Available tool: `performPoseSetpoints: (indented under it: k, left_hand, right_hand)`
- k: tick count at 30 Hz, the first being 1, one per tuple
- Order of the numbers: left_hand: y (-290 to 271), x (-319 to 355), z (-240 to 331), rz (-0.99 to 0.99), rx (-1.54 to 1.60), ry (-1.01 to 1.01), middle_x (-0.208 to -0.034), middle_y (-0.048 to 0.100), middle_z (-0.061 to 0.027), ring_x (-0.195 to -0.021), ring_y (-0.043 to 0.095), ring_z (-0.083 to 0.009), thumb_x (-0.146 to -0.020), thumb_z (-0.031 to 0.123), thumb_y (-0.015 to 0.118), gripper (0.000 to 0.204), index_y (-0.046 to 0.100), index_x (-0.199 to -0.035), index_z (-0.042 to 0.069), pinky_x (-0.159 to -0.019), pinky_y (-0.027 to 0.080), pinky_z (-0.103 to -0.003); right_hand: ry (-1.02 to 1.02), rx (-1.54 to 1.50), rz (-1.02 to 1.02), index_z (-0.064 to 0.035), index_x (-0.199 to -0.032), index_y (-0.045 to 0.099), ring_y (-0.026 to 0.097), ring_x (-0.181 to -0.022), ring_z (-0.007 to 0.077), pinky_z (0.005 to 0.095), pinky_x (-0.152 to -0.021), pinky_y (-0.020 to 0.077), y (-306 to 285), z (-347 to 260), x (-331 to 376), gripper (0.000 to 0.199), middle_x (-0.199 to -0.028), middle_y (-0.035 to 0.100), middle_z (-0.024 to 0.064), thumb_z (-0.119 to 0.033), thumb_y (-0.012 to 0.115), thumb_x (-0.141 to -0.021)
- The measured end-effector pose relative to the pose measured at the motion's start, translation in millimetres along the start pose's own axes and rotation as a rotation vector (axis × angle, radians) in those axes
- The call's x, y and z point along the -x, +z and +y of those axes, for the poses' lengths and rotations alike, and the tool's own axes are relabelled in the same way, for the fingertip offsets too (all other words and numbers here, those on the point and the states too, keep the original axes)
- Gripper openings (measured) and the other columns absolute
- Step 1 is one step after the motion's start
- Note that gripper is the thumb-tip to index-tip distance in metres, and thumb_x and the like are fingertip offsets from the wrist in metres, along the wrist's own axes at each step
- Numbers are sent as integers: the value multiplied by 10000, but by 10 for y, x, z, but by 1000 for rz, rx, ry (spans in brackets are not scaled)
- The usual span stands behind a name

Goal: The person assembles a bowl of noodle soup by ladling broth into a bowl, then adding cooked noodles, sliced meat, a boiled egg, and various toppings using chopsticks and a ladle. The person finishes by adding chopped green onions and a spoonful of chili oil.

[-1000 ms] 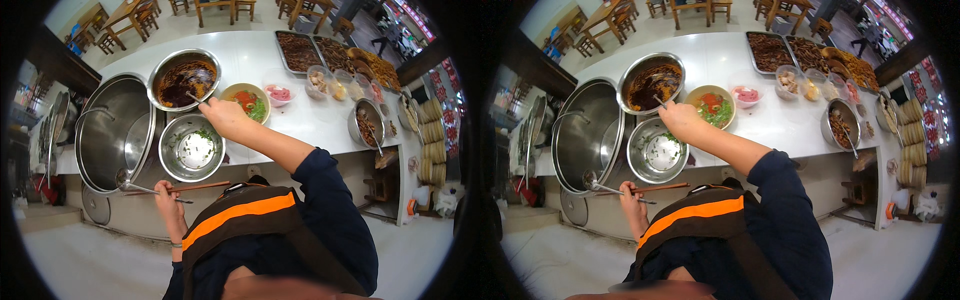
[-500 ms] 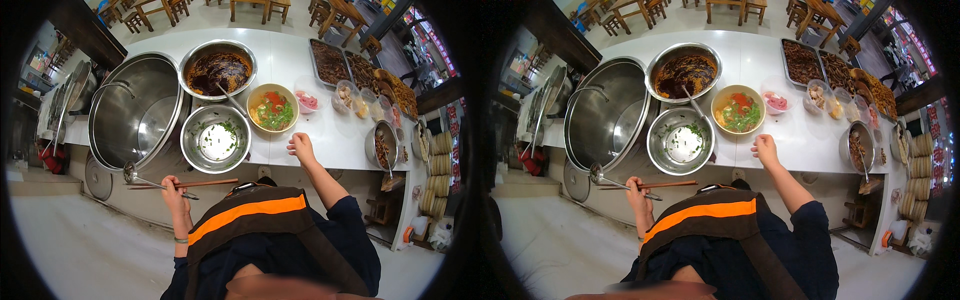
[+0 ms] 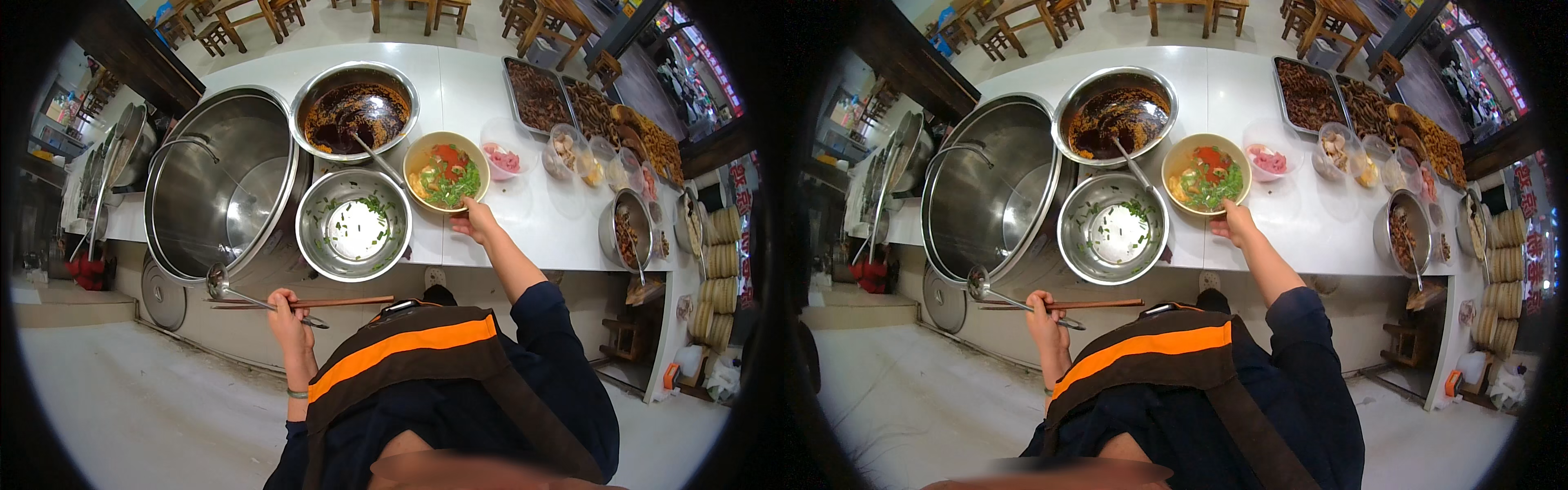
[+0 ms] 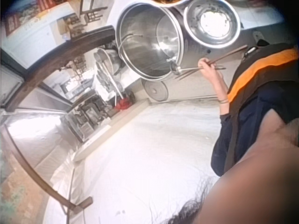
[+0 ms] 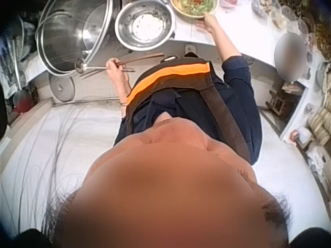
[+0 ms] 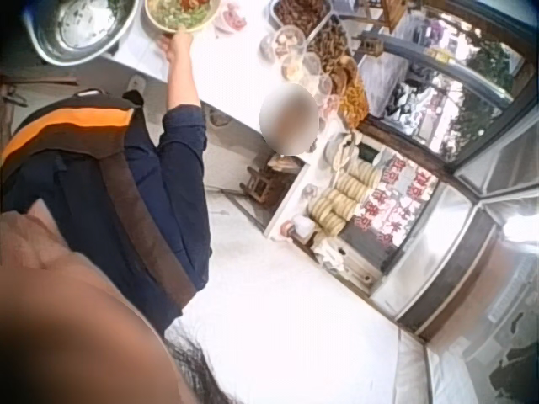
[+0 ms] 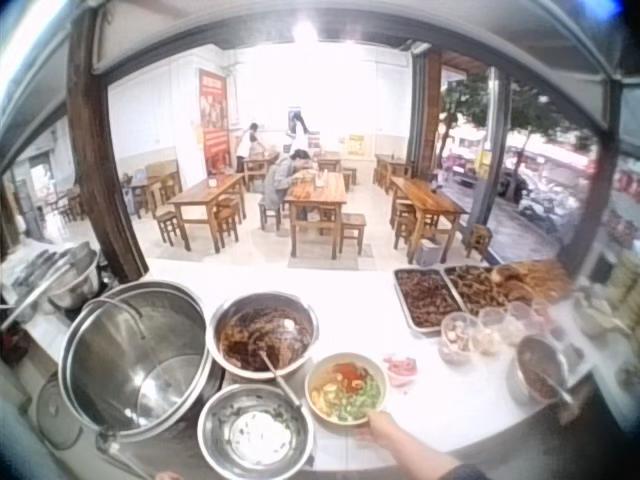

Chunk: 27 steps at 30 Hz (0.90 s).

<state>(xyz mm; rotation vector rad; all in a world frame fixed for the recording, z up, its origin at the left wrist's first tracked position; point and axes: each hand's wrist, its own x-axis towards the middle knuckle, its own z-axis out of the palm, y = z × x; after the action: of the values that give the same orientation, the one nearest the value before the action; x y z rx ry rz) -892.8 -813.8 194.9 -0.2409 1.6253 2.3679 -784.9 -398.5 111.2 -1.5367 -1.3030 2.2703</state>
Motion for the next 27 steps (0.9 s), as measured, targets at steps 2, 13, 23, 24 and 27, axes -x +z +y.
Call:
performPoseSetpoints:
  k: [2, 13, 23, 24, 27]
  left_hand:
    - [-15, 10, -10, -9, -9, 5, -785, 472, -38, -538, 370, -87, -997, 225, 386, 217, 493, -910, 58, -499, 367, -238]
    - [-16, 28, 9, 3, -24, 17, -776, 479, -43, -540, 393, -96, -997, 227, 387, 215, 491, -907, 62, -493, 366, -247]
    - [-18, 24, -19, 7, -15, 8, -775, 487, -40, -524, 389, -91, -995, 216, 390, 200, 494, -915, 66, -486, 356, -246]
    - [-16, 13, -23, 12, -13, 6, -776, 488, -39, -524, 389, -90, -995, 215, 390, 198, 495, -916, 66, -486, 355, -246]
    - [-4, -24, -45, 35, -18, -10, -781, 490, -38, -527, 383, -89, -993, 213, 394, 192, 497, -922, 67, -489, 355, -245]
  right_hand:
    - [-51, -8, 40, 57, -1092, 505, 631, -707, 237, 338, -563, 557, 36, 30, -6, 398, -912, 614, 189, -293, 441, -915]
    - [-143, 3, 124, 115, -1023, 529, 661, -663, 248, 304, -524, 562, 6, 140, 91, 373, -853, 641, 209, -219, 426, -890]
    - [-48, 245, 31, 137, -1003, 541, 650, -605, 246, 305, -532, 555, -468, -76, 713, 364, -816, 642, 205, -156, 407, -834]
    - [-34, 267, 19, 137, -1000, 544, 649, -602, 245, 304, -531, 554, -500, -129, 816, 364, -815, 642, 205, -157, 406, -835]
    - [-2, 332, 24, 126, -1001, 558, 657, -651, 244, 310, -573, 559, -564, -305, 1117, 366, -824, 648, 196, -170, 412, -840]
